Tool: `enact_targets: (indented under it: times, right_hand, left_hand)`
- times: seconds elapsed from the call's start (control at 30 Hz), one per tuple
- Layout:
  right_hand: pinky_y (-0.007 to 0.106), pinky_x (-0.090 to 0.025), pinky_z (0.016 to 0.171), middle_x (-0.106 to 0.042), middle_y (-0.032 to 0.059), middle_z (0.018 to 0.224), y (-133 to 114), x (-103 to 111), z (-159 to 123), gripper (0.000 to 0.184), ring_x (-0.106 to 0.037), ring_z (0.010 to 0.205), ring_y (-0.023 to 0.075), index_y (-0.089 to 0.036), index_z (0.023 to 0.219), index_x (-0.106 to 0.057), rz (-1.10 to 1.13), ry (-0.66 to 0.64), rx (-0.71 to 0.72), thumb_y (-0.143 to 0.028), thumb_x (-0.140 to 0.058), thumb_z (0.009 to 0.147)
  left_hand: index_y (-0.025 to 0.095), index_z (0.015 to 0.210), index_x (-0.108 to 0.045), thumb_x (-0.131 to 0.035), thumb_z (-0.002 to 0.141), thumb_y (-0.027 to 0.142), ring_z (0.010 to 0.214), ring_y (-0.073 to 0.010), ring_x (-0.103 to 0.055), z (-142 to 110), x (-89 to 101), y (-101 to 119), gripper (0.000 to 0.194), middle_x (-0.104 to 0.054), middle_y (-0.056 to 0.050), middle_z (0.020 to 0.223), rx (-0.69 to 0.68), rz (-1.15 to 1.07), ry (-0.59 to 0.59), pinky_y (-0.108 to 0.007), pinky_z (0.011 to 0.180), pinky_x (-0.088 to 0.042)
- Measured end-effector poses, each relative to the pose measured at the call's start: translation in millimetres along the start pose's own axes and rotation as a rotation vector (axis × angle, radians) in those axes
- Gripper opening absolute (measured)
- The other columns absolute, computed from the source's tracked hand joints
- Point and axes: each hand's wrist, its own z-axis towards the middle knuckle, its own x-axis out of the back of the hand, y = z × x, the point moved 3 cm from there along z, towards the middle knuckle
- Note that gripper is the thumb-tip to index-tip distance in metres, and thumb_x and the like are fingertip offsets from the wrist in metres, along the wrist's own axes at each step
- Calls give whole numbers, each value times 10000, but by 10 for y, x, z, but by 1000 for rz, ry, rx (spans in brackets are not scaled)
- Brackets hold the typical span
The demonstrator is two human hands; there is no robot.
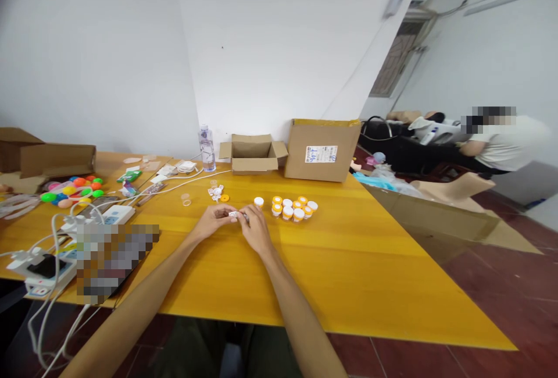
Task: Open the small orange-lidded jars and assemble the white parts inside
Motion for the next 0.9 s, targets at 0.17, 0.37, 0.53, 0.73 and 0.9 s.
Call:
enact_targets:
  times: [0.17, 0.37, 0.53, 0.73, 0.9]
  right_hand:
    - [340, -468, 817, -612, 28, 815, 30, -18, -10, 283, -563, 830, 219, -261, 741, -564, -28, -3, -13, -317, -432, 985]
    - [334, -454, 797, -593, 25, 803, 25, -23, -27, 302, -543, 820, 217, -264, 743, -529, -73, -4, 11, -343, -402, 1004]
    - [327, -447, 771, -569, 23, 779, 20, -29, -26, 351, -534, 798, 213, -263, 698, -476, -91, -8, 19, -360, -371, 1020]
    - [343, -453, 804, -553, 12, 733, 33, -61, -27, 373, -533, 750, 212, -268, 686, -442, -79, 7, -14, -393, -351, 1025]
    - [353, -462, 796, -559, 18, 714, 29, -78, -33, 410, -533, 731, 215, -271, 678, -422, -62, 5, -4, -435, -299, 1033]
  left_hand:
    - [174, 883, -762, -853, 644, 484, 905, -229, -721, 0, 17, -28, 402, -795, -70, 920, 31, -5, -32, -374, 897, -558]
    - [175, 867, -773, -871, 625, 466, 896, -233, -731, -10, 14, 4, 392, -800, -69, 890, 43, -34, -33, -378, 895, -566]
    - [175, 819, -767, -886, 602, 436, 853, -215, -731, -22, -15, 56, 359, -796, -56, 846, 35, -74, -36, -368, 885, -569]
    - [172, 826, -763, -878, 607, 459, 866, -217, -730, -12, -25, 46, 379, -796, -61, 854, 39, -70, -53, -373, 895, -562]
    - [166, 828, -768, -880, 605, 473, 870, -224, -732, -19, -19, 55, 396, -799, -72, 875, 48, -79, -62, -383, 906, -562]
